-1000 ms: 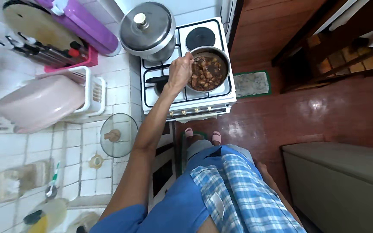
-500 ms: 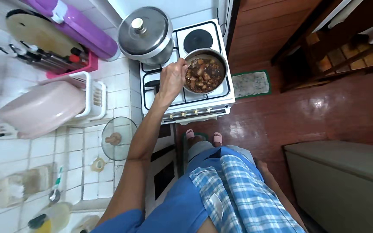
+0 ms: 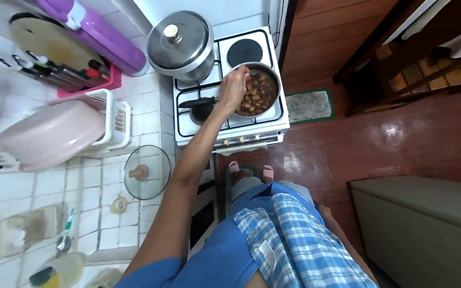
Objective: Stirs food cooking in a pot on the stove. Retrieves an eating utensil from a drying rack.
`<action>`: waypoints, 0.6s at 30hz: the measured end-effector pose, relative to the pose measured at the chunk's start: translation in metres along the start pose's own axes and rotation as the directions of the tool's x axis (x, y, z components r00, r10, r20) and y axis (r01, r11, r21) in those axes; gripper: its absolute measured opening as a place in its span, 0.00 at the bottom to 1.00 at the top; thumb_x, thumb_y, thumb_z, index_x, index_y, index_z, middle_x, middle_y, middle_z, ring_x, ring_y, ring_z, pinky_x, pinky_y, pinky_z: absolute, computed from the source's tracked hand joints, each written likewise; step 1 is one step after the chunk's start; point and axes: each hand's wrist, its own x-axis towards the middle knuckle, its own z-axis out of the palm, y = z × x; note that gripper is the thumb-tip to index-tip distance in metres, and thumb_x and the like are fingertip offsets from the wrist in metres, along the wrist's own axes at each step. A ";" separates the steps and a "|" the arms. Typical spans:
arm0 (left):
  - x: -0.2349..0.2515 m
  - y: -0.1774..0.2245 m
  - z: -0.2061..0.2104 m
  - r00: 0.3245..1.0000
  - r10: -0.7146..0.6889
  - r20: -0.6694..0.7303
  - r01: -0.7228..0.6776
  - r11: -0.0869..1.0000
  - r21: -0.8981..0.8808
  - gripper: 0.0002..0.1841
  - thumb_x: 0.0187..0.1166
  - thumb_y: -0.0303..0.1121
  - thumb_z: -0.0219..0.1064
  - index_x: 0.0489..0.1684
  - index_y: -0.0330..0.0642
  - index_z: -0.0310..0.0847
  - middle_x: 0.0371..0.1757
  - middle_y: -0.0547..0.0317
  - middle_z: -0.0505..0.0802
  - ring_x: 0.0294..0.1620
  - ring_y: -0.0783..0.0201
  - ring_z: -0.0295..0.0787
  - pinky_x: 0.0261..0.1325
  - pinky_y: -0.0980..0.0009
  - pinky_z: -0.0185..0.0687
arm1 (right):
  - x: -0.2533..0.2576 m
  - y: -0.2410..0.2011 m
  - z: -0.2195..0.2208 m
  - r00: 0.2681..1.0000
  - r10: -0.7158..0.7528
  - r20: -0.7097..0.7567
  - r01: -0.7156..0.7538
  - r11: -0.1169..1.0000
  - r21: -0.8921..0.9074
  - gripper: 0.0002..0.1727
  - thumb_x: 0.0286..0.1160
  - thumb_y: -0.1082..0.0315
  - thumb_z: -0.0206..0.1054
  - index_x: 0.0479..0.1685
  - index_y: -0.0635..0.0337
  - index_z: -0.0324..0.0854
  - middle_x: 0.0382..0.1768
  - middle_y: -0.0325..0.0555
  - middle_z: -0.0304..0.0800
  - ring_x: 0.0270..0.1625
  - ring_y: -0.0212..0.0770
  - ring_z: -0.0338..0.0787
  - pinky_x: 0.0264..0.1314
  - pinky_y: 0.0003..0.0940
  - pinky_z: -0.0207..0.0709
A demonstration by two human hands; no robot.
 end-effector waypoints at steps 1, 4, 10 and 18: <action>0.004 0.000 0.004 1.000 0.007 0.011 -0.007 1.000 0.021 0.16 0.92 0.33 0.53 0.62 0.32 0.83 0.49 0.36 0.93 0.55 0.37 0.92 0.62 0.43 0.83 | 0.002 0.002 -0.001 1.000 0.006 0.002 -0.006 1.000 0.021 0.26 0.93 0.56 0.53 0.70 0.73 0.75 0.62 0.65 0.85 0.58 0.53 0.87 0.63 0.51 0.78; 0.010 0.002 0.011 0.999 0.023 0.025 -0.024 0.999 0.044 0.16 0.92 0.33 0.53 0.62 0.33 0.83 0.50 0.34 0.93 0.56 0.37 0.92 0.63 0.43 0.82 | 0.005 0.005 -0.001 1.000 0.017 -0.009 -0.016 0.998 0.055 0.26 0.92 0.55 0.54 0.69 0.73 0.75 0.60 0.65 0.85 0.55 0.52 0.86 0.60 0.50 0.78; 0.013 0.011 0.010 0.999 0.043 0.012 -0.044 0.995 0.085 0.16 0.92 0.32 0.52 0.61 0.32 0.83 0.49 0.34 0.93 0.55 0.36 0.92 0.60 0.43 0.83 | 0.001 0.005 0.002 0.999 0.015 -0.041 -0.015 1.000 -0.006 0.26 0.93 0.55 0.54 0.69 0.74 0.76 0.64 0.68 0.83 0.64 0.56 0.85 0.68 0.53 0.75; 0.019 0.010 0.018 0.998 0.031 0.051 -0.035 0.995 0.090 0.15 0.91 0.32 0.53 0.60 0.32 0.83 0.49 0.35 0.93 0.56 0.36 0.92 0.61 0.42 0.82 | -0.001 0.001 0.003 0.999 0.029 -0.028 -0.028 0.999 0.040 0.26 0.92 0.55 0.54 0.70 0.72 0.76 0.65 0.65 0.84 0.64 0.55 0.85 0.68 0.52 0.76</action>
